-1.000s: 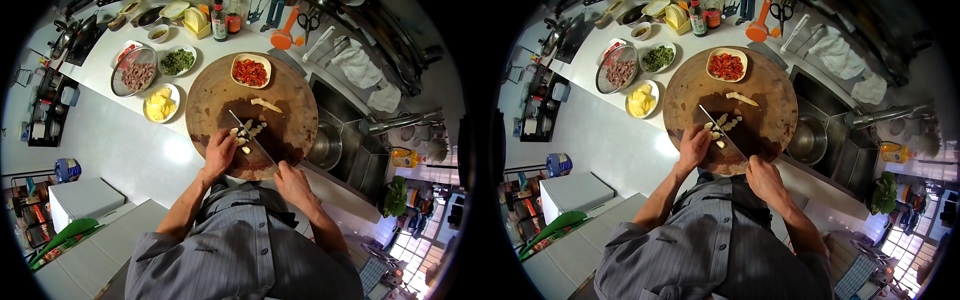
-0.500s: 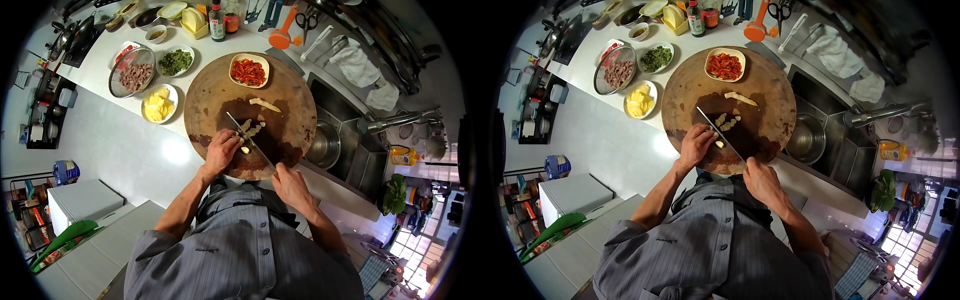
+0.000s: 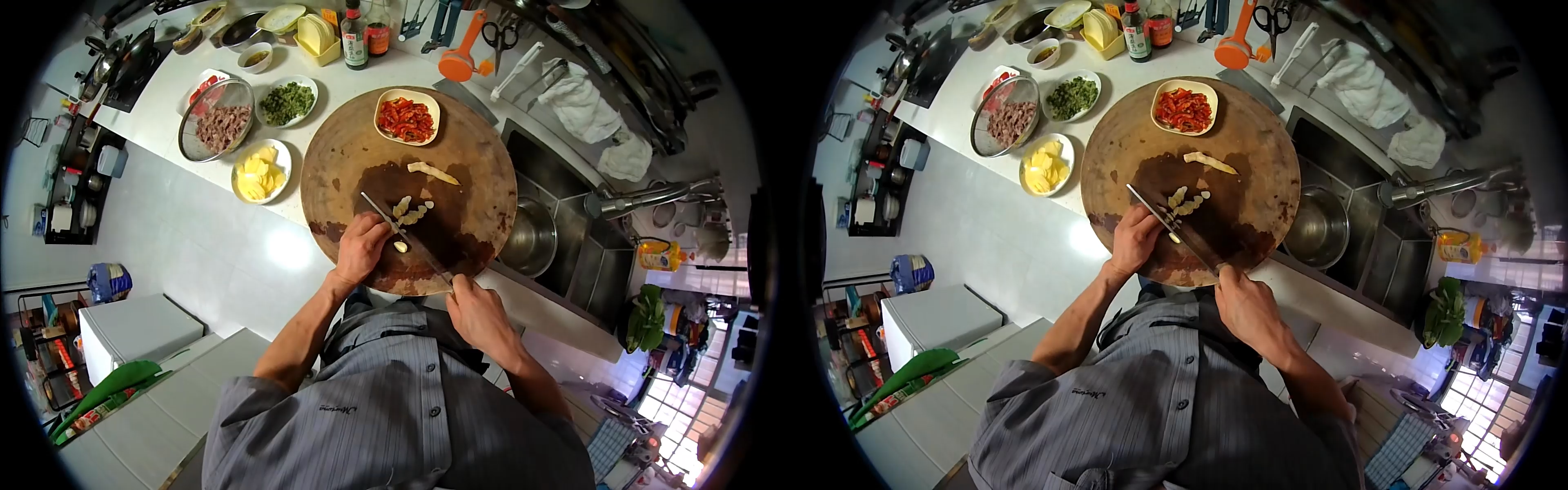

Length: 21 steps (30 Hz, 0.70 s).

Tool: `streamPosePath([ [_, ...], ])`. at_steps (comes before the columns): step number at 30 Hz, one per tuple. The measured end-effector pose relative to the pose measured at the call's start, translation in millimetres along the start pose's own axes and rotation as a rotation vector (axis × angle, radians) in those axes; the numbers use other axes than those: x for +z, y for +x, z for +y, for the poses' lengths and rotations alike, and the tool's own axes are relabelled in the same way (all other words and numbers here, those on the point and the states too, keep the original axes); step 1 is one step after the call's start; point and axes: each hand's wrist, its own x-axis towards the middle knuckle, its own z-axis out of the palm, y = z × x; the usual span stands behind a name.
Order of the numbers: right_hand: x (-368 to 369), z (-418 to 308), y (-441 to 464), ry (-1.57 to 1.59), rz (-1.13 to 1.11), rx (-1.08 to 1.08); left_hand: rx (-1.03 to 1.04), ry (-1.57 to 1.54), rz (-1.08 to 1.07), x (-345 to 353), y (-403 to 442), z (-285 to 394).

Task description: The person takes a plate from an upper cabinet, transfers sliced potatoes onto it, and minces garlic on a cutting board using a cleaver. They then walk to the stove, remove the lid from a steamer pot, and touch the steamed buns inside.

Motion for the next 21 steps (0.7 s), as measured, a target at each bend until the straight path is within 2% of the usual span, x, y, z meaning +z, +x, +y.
streamPosePath([
  [3, 19, 15, 13, -0.037, 0.016, -0.039, 0.008, -0.018, 0.0, 3, -1, -5],
  [9, -3, -1, 3, -0.028, 0.003, -0.014, 0.012, -0.017, 0.008, 0, 0, -2],
  [21, 16, 10, 22, -0.079, -0.006, -0.062, 0.023, -0.002, 0.014, 0, -2, -5],
])
